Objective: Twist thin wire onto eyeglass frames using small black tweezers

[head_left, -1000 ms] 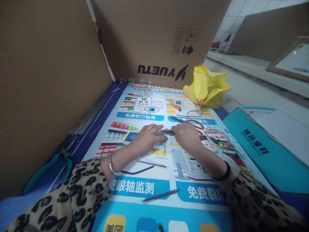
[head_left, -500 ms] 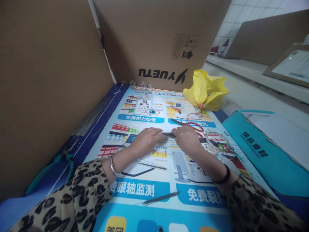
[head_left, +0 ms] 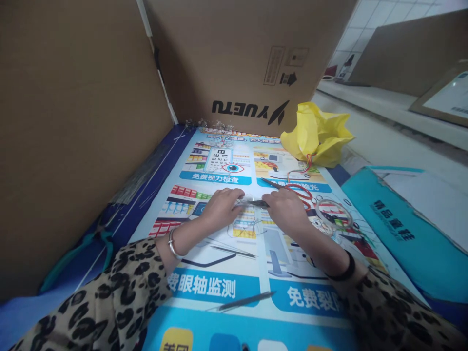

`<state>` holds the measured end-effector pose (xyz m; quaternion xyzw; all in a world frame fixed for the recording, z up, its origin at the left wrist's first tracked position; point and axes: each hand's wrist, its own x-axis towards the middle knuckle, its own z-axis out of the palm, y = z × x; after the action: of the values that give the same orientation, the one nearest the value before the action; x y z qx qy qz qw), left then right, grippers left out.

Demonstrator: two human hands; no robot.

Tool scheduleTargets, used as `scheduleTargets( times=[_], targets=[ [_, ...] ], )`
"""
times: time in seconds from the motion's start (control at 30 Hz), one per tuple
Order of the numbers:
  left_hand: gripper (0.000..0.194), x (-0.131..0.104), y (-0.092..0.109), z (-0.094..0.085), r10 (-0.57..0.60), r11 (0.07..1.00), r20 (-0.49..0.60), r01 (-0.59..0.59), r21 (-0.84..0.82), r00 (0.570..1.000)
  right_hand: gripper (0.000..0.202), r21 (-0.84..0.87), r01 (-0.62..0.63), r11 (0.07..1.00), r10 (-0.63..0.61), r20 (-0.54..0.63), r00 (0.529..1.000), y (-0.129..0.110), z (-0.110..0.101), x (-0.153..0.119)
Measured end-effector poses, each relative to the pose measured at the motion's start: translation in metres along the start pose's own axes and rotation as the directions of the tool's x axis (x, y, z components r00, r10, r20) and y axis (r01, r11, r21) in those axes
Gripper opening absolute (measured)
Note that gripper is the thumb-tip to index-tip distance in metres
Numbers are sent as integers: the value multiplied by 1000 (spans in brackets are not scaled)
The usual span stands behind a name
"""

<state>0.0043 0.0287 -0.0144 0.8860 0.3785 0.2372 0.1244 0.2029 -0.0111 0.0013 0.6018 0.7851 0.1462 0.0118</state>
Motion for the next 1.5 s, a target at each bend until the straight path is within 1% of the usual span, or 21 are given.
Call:
scheduleTargets(
  times=[0.1,0.23,0.4,0.47,0.53,0.57,0.63,0.67,0.73,0.77,0.83,0.87,0.9,0.97,1.07,1.2,1.4,1.5],
  targets=[
    [23,0,0,1,-66,992,23,68,-110,998,18,-9,9,1000,-9,-17,1000,1,1,0],
    [23,-1,3,1,-151,957,57,161,-243,987,18,-22,17,1000,-18,-50,999,2,-2,-1],
    [18,-1,7,-3,-254,900,77,265,-346,964,19,-41,22,999,-25,-72,997,2,-5,-2],
    [15,-1,8,-5,-293,865,84,302,-401,952,19,-46,16,999,-20,-82,996,2,-5,-2],
    [15,-1,9,-8,-332,803,118,346,-485,936,20,-44,20,999,-23,-77,997,1,-6,-3],
    [17,-2,10,-9,-354,758,157,381,-530,922,20,-43,25,999,-28,-70,997,1,-8,-4],
    [19,-3,13,-11,-399,631,277,481,-609,874,21,-51,34,998,-37,-60,998,0,-12,-5],
    [21,-4,16,-12,-410,551,345,530,-645,845,22,-62,37,997,-40,-61,997,-1,-15,-6],
    [22,-6,21,-12,-402,355,456,594,-722,794,23,-90,45,995,-51,-69,996,-2,-24,-7],
    [23,-7,24,-12,-386,244,491,600,-762,781,23,-104,50,993,-58,-74,996,-2,-29,-8],
    [23,-10,28,-12,-343,40,527,572,-819,778,23,-129,61,990,-71,-77,995,-2,-38,-8],
    [22,-11,30,-11,-317,-34,536,556,-830,782,22,-141,64,988,-76,-76,994,-3,-43,-8],
    [20,-12,31,-10,-288,-82,542,544,-835,790,22,-152,65,986,-77,-74,994,-3,-47,-7],
    [16,-13,32,-9,-224,-112,554,544,-832,802,21,-169,68,983,-80,-64,995,-3,-52,-7],
    [16,-15,30,-8,-168,-96,568,560,-823,806,19,-180,72,981,-82,-52,995,-3,-55,-8],
    [18,-16,29,-8,-163,-78,566,561,-824,808,19,-179,72,981,-85,-63,994,-5,-52,-10],
    [14,-15,30,-13,-152,-122,569,556,-822,808,19,-180,60,982,-75,-74,994,-8,-51,-11],
    [14,-15,30,-14,-178,-98,574,566,-818,799,18,-188,66,980,-81,-74,994,-7,-51,-11]
  ],
)
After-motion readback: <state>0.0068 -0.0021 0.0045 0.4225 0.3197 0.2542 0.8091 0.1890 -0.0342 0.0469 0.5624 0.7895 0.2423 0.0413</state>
